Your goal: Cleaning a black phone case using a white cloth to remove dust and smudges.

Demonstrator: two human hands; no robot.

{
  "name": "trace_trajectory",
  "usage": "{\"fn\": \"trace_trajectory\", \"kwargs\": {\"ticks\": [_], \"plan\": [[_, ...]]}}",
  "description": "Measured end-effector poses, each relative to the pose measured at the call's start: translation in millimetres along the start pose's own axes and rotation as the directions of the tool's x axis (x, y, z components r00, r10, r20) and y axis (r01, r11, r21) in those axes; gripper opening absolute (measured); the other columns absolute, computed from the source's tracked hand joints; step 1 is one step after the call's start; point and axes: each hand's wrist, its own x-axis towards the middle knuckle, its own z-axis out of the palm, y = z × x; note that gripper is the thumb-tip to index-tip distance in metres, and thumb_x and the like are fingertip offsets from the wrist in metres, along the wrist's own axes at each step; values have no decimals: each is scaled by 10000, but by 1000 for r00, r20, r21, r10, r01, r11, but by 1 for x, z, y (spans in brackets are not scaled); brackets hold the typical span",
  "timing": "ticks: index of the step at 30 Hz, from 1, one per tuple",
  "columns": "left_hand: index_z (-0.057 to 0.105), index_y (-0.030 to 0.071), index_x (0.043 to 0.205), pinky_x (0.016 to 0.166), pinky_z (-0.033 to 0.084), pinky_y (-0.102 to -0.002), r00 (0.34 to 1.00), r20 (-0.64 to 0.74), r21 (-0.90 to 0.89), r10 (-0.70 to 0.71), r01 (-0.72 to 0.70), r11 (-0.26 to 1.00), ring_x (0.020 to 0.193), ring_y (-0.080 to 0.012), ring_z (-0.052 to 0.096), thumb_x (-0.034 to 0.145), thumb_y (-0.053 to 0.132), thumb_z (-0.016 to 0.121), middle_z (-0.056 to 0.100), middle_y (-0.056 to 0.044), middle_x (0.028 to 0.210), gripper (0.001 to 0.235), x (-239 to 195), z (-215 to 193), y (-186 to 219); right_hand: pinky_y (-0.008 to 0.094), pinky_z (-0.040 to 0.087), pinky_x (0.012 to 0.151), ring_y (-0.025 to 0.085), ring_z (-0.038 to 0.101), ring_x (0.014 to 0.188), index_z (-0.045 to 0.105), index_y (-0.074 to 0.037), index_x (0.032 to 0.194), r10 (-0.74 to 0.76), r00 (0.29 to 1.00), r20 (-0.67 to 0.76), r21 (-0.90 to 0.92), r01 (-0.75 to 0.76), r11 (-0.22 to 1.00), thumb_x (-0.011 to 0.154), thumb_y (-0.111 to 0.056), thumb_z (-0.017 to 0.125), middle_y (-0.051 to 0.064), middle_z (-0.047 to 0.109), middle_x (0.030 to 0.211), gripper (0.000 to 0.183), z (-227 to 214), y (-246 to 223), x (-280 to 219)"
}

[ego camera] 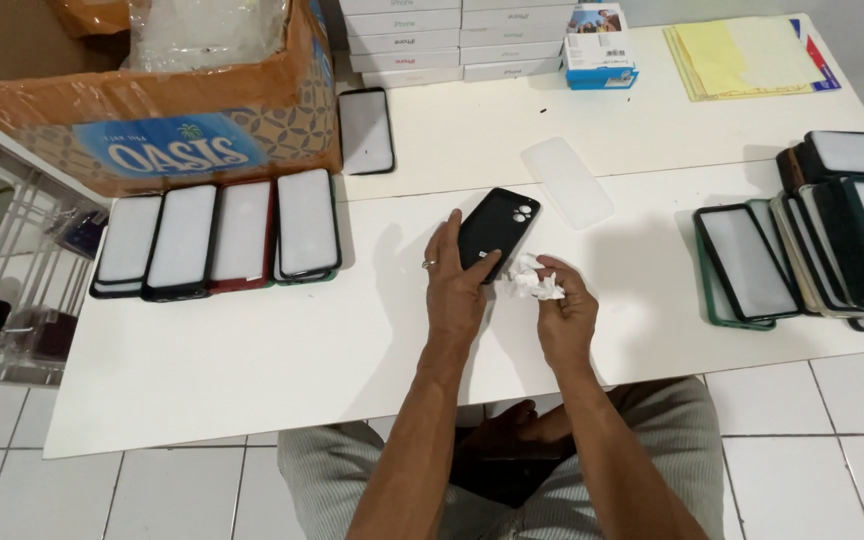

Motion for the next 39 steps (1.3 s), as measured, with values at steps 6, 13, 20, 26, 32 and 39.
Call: {"fn": "trace_trajectory", "kwargs": {"ticks": [6, 13, 20, 26, 32, 39], "plan": [[729, -2, 1160, 1254, 220, -527, 996, 78, -153, -35, 46, 987, 1510, -464, 234, 811, 62, 738, 292, -256, 1621, 355, 11, -15, 29, 364, 557, 905, 182, 644, 1023, 659, -8, 984, 13, 1000, -2, 8, -13, 1000, 1018, 58, 571, 160, 675, 1230, 115, 0, 5, 2], [692, 12, 1247, 1260, 250, -453, 997, -29, -130, -78, 73, 989, 1533, -425, 195, 933, 96, 700, 136, -227, 1679, 324, 14, -8, 20, 377, 554, 923, 200, 658, 1031, 667, 3, 989, -1, 1000, 15, -31, 2, 1000, 1023, 51, 575, 174, 681, 1214, 110, 1, 1, 3], [491, 139, 1403, 934, 593, -338, 888, -49, -305, -457, 423, 853, 1102, -236, 682, 940, 19, 668, 688, -84, 1161, 510, 12, -9, 17, 373, 545, 942, 196, 652, 1046, 666, -1, 985, -11, 1000, 9, -31, 12, 999, 1017, 51, 580, 170, 683, 1216, 105, 1, 5, 3], [730, 123, 1052, 1119, 476, -403, 943, -173, -267, -283, 232, 935, 1133, -215, 690, 929, -103, 600, 753, -24, 1067, 288, 9, -11, 21, 362, 545, 898, 156, 626, 958, 662, -22, 1068, 22, 1000, 1, -57, -22, 998, 1005, 22, 628, 129, 684, 1099, 84, 3, -9, 1], [694, 118, 1020, 1191, 405, -438, 967, -187, -223, -172, 129, 966, 1191, -242, 661, 938, -112, 554, 743, -32, 1101, 282, 6, -8, 19, 316, 562, 792, 111, 625, 805, 664, -62, 1103, 125, 991, -38, -53, -127, 991, 1028, -34, 634, 68, 712, 951, 85, -7, 34, -2], [663, 110, 993, 1167, 416, -450, 966, -187, -225, -179, 135, 965, 1167, -250, 662, 938, -122, 544, 735, -42, 1065, 267, 9, -14, 25, 286, 542, 724, 76, 565, 728, 649, -82, 1014, 178, 983, -44, -67, -181, 981, 1033, -115, 690, 18, 688, 799, 56, -5, 19, -1]]}}
